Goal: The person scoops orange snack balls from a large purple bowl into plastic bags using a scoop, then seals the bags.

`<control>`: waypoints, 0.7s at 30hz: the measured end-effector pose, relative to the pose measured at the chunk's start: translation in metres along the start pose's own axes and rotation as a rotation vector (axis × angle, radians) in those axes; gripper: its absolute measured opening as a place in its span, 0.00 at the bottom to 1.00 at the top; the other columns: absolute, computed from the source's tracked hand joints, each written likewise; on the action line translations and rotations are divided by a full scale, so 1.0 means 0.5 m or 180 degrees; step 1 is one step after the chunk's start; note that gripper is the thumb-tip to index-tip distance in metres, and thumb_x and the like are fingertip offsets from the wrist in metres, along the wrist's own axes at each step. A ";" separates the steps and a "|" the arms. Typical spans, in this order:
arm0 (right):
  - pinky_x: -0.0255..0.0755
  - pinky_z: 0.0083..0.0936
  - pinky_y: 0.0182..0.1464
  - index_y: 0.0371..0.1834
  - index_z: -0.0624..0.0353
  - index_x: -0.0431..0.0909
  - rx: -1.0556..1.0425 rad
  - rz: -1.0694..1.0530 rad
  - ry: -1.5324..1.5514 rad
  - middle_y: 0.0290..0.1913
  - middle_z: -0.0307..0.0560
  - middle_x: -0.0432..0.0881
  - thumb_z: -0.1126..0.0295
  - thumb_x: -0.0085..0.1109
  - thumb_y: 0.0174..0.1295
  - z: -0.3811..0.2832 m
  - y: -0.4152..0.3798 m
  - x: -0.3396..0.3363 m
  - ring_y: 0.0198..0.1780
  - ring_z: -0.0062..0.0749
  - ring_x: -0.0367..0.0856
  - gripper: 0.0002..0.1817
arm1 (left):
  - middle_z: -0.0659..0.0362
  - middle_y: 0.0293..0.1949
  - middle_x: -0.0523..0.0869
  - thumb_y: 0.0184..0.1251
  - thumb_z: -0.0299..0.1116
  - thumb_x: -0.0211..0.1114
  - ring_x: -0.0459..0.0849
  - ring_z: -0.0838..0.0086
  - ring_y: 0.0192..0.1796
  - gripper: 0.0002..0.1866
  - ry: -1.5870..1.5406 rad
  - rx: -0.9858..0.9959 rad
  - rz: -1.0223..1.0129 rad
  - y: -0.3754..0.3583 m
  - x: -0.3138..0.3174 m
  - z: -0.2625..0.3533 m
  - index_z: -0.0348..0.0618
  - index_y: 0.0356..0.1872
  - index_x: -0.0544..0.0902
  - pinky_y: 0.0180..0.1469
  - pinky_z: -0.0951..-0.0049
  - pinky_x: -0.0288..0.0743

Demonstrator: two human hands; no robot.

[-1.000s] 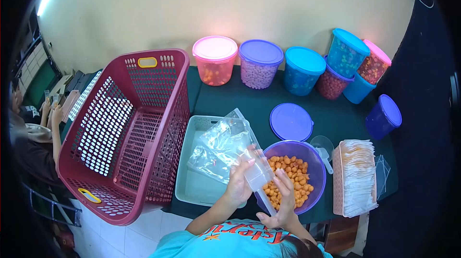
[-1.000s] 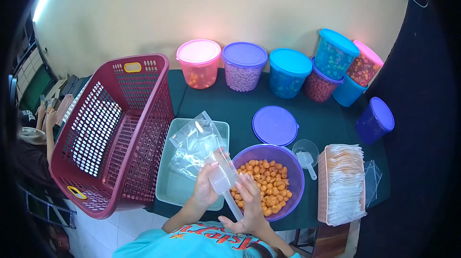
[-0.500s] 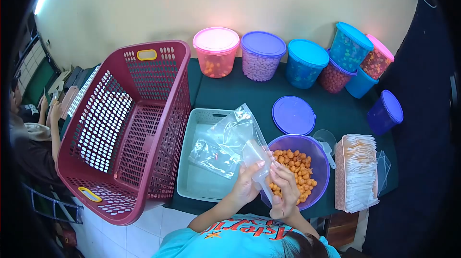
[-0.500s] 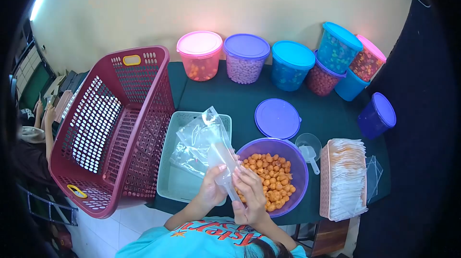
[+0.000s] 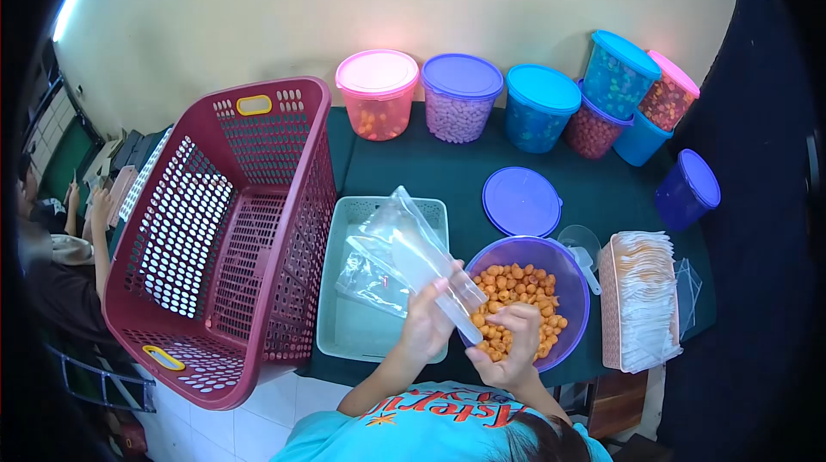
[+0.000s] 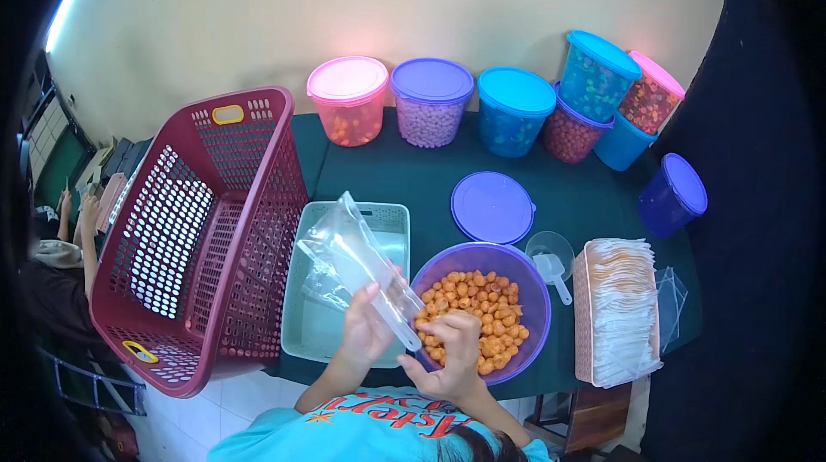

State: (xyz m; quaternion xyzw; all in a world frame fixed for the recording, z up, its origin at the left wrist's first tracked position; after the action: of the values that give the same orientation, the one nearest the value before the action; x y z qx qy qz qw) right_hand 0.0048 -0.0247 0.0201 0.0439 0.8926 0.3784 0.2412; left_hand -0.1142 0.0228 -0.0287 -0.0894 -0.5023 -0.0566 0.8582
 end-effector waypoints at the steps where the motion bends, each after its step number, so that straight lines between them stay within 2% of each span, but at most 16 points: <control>1: 0.65 0.31 0.39 0.37 0.61 0.72 0.0062 -0.0322 0.0016 0.37 0.49 0.70 0.67 0.65 0.43 -0.002 -0.001 0.005 0.37 0.41 0.70 0.18 | 0.58 0.47 0.74 0.57 0.35 0.56 0.73 0.71 0.50 0.23 -0.0039 0.0029 0.0094 0.001 -0.003 0.008 0.43 0.54 0.65 0.53 0.64 0.68; 2: 0.68 0.26 0.35 0.34 0.60 0.75 0.0109 -0.0544 -0.0051 0.33 0.46 0.74 0.73 0.67 0.39 -0.003 0.002 0.011 0.33 0.36 0.74 0.16 | 0.57 0.48 0.74 0.58 0.35 0.56 0.73 0.70 0.50 0.21 -0.0050 0.0124 0.0207 0.002 -0.008 0.009 0.42 0.53 0.67 0.54 0.64 0.68; 5: 0.70 0.23 0.31 0.30 0.61 0.77 0.0087 -0.0394 -0.0162 0.29 0.43 0.77 0.78 0.64 0.41 0.015 -0.028 0.020 0.29 0.32 0.77 0.11 | 0.59 0.44 0.74 0.57 0.32 0.57 0.73 0.72 0.49 0.20 -0.0075 0.0181 0.0196 0.003 -0.005 0.014 0.39 0.51 0.68 0.51 0.64 0.71; 7: 0.72 0.22 0.29 0.30 0.61 0.78 0.0104 -0.0322 -0.0144 0.28 0.42 0.78 0.81 0.62 0.41 0.007 -0.027 0.007 0.29 0.30 0.78 0.10 | 0.59 0.45 0.73 0.57 0.32 0.57 0.73 0.70 0.50 0.20 -0.0164 0.0140 0.0058 0.011 -0.023 0.021 0.41 0.51 0.67 0.53 0.65 0.69; 9: 0.72 0.23 0.29 0.28 0.62 0.78 0.0135 -0.0487 -0.0038 0.29 0.42 0.77 0.81 0.62 0.40 0.009 -0.038 -0.002 0.30 0.30 0.78 0.09 | 0.56 0.51 0.71 0.58 0.32 0.56 0.71 0.69 0.53 0.19 -0.0255 0.0340 0.0202 0.017 -0.040 0.040 0.41 0.51 0.68 0.56 0.65 0.66; 10: 0.72 0.24 0.30 0.31 0.62 0.76 0.0101 -0.0543 0.0011 0.31 0.45 0.77 0.82 0.60 0.41 0.008 -0.042 -0.003 0.30 0.34 0.78 0.11 | 0.56 0.51 0.71 0.58 0.32 0.56 0.71 0.69 0.53 0.19 -0.0230 0.0309 0.0197 0.017 -0.037 0.037 0.41 0.51 0.68 0.56 0.65 0.66; 11: 0.72 0.24 0.30 0.31 0.62 0.76 0.0127 -0.0514 0.0008 0.31 0.45 0.77 0.82 0.60 0.41 0.004 -0.041 -0.005 0.30 0.34 0.78 0.11 | 0.56 0.50 0.71 0.56 0.30 0.57 0.71 0.68 0.52 0.22 -0.0217 0.0345 0.0285 0.016 -0.035 0.030 0.42 0.53 0.66 0.56 0.65 0.66; 13: 0.72 0.29 0.31 0.39 0.64 0.72 0.0678 -0.0633 -0.0035 0.32 0.50 0.76 0.83 0.57 0.43 0.002 -0.030 -0.010 0.31 0.42 0.78 0.16 | 0.56 0.49 0.71 0.55 0.29 0.59 0.72 0.68 0.52 0.24 -0.0178 0.0348 0.0376 0.009 -0.025 0.014 0.43 0.54 0.64 0.55 0.66 0.66; 14: 0.72 0.35 0.33 0.45 0.64 0.67 0.1075 -0.0811 -0.0064 0.34 0.55 0.76 0.79 0.54 0.47 0.005 -0.031 -0.006 0.32 0.49 0.77 0.19 | 0.57 0.49 0.71 0.54 0.28 0.60 0.71 0.68 0.53 0.26 0.0067 0.0329 0.0257 0.004 -0.014 0.004 0.42 0.55 0.63 0.57 0.66 0.64; 15: 0.72 0.35 0.33 0.45 0.64 0.67 0.1113 -0.0777 -0.0067 0.34 0.55 0.76 0.79 0.54 0.47 0.007 -0.032 -0.008 0.32 0.49 0.77 0.19 | 0.57 0.50 0.71 0.53 0.27 0.61 0.70 0.68 0.54 0.28 0.0308 0.0306 0.0132 -0.001 -0.007 -0.003 0.42 0.56 0.62 0.58 0.66 0.63; 16: 0.71 0.37 0.34 0.46 0.64 0.66 0.1175 -0.1084 -0.0283 0.35 0.56 0.76 0.77 0.53 0.49 0.012 -0.036 -0.006 0.33 0.50 0.77 0.19 | 0.53 0.57 0.63 0.57 0.35 0.59 0.62 0.64 0.62 0.33 0.0958 0.0485 -0.0139 -0.008 0.000 0.001 0.42 0.61 0.54 0.63 0.62 0.54; 17: 0.71 0.39 0.35 0.47 0.63 0.65 0.1236 -0.1393 -0.0498 0.36 0.57 0.76 0.74 0.51 0.51 0.018 -0.039 -0.005 0.34 0.51 0.77 0.19 | 0.53 0.59 0.59 0.55 0.35 0.61 0.58 0.64 0.63 0.36 0.1301 0.1421 0.0215 -0.006 -0.029 0.018 0.42 0.62 0.51 0.64 0.62 0.50; 18: 0.71 0.35 0.34 0.45 0.62 0.68 0.1335 -0.1377 -0.0542 0.33 0.55 0.78 0.69 0.54 0.53 0.019 -0.035 -0.016 0.33 0.47 0.78 0.16 | 0.53 0.61 0.56 0.53 0.36 0.62 0.55 0.64 0.64 0.40 0.1618 0.2367 0.0561 -0.008 -0.054 0.037 0.43 0.63 0.48 0.65 0.62 0.46; 20: 0.71 0.36 0.34 0.44 0.62 0.69 0.1266 -0.1517 -0.0551 0.33 0.55 0.78 0.66 0.53 0.55 0.023 -0.027 -0.046 0.34 0.48 0.78 0.16 | 0.52 0.63 0.50 0.48 0.40 0.66 0.49 0.64 0.66 0.47 0.3297 0.4162 0.1014 -0.052 -0.008 0.132 0.43 0.64 0.42 0.67 0.62 0.40; 21: 0.70 0.38 0.34 0.44 0.62 0.69 0.1194 -0.1712 -0.0524 0.33 0.56 0.78 0.63 0.52 0.56 0.022 -0.027 -0.057 0.34 0.49 0.77 0.16 | 0.53 0.63 0.51 0.42 0.45 0.70 0.52 0.64 0.66 0.52 0.3555 0.4418 0.0642 -0.070 0.021 0.162 0.41 0.64 0.45 0.66 0.60 0.44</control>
State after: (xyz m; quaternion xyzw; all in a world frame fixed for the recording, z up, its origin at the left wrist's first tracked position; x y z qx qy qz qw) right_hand 0.0365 -0.0346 0.0156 -0.1192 0.9038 0.1255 0.3914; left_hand -0.1847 0.0057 0.0226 0.4466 0.0776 0.3003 0.8392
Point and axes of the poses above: each hand's wrist, its own y-axis towards the middle knuckle, its own x-axis out of the palm, z = x × y, the point moved 4 cm from there along y, towards the middle knuckle
